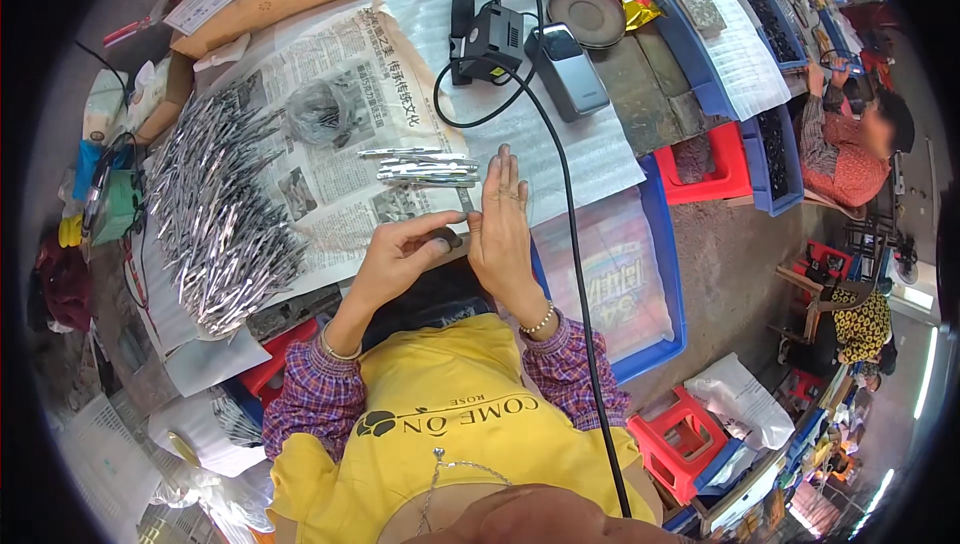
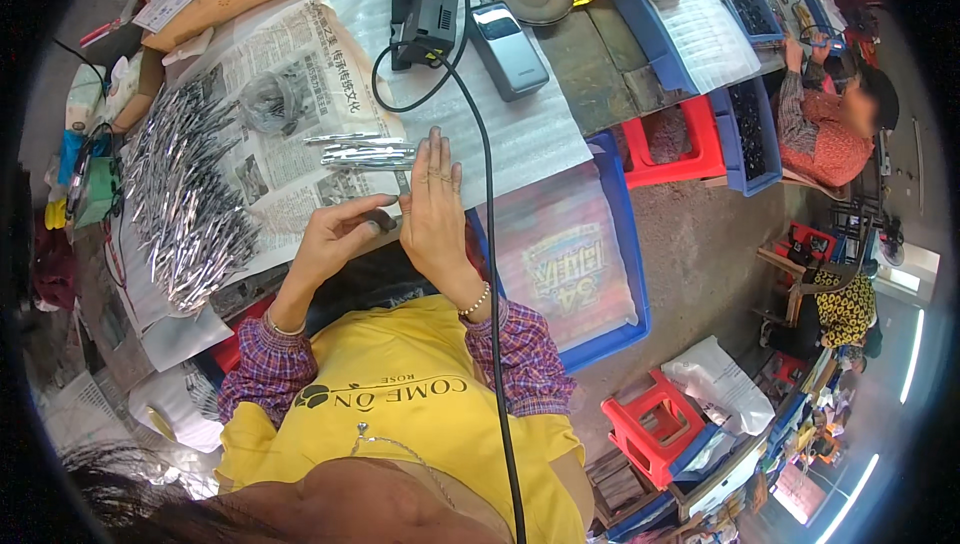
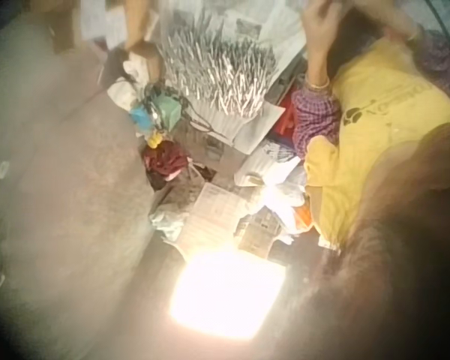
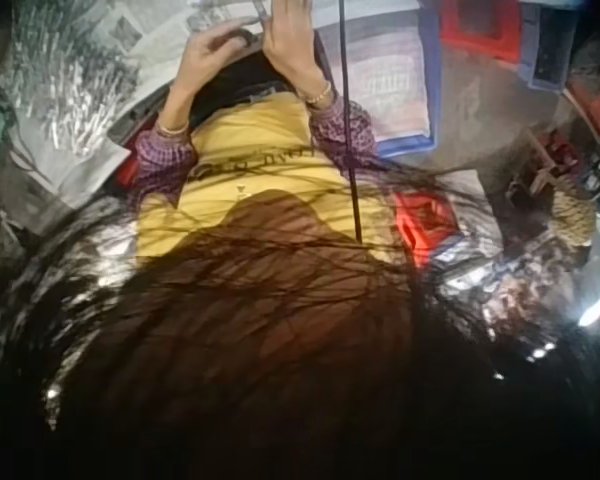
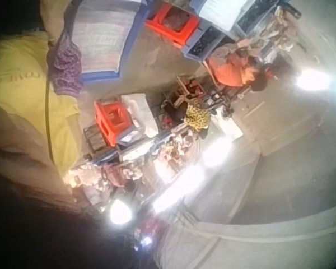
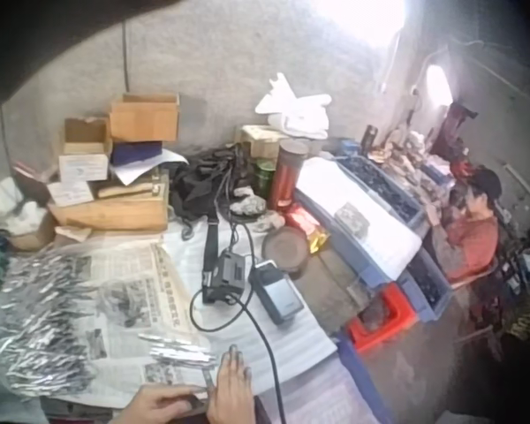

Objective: Assemble or group small metal hardware parts at a workbench.

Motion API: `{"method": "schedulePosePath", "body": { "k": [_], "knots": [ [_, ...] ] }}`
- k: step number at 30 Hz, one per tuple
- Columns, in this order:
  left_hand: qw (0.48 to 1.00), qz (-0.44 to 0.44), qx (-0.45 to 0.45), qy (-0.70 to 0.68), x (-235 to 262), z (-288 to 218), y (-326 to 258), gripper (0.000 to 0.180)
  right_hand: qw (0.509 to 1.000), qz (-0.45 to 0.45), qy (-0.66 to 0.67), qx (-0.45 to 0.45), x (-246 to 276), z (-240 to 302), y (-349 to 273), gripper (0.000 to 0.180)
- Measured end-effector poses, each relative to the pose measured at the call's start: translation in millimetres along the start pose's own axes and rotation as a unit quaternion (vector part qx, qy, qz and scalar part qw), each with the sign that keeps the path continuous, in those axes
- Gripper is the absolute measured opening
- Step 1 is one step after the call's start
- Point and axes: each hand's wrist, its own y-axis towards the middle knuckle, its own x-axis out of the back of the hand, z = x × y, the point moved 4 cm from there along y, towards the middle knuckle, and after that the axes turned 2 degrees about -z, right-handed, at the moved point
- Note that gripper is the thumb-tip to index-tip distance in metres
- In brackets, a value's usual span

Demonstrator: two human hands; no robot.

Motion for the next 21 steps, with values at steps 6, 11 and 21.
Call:
{"method": "schedulePosePath", "body": {
  "k": [6, 11, 21],
  "knots": [
    [0.999, 0.004, 0.022, -0.026, -3, -5, 2, 0.033, 1.0, 0.002, 0.002, 0.004, 0, 1, -1, 0.064],
    [0.999, 0.018, 0.033, -0.033, -5, -3, 5, 0.032, 1.0, 0.013, 0.012, 0.004, 2, 1, -1, 0.064],
    [0.999, 0.013, 0.032, 0.003, 0, -5, 5, 0.028, 0.995, 0.033, 0.091, 0.012, 7, 5, 1, 0.06]
  ]
}}
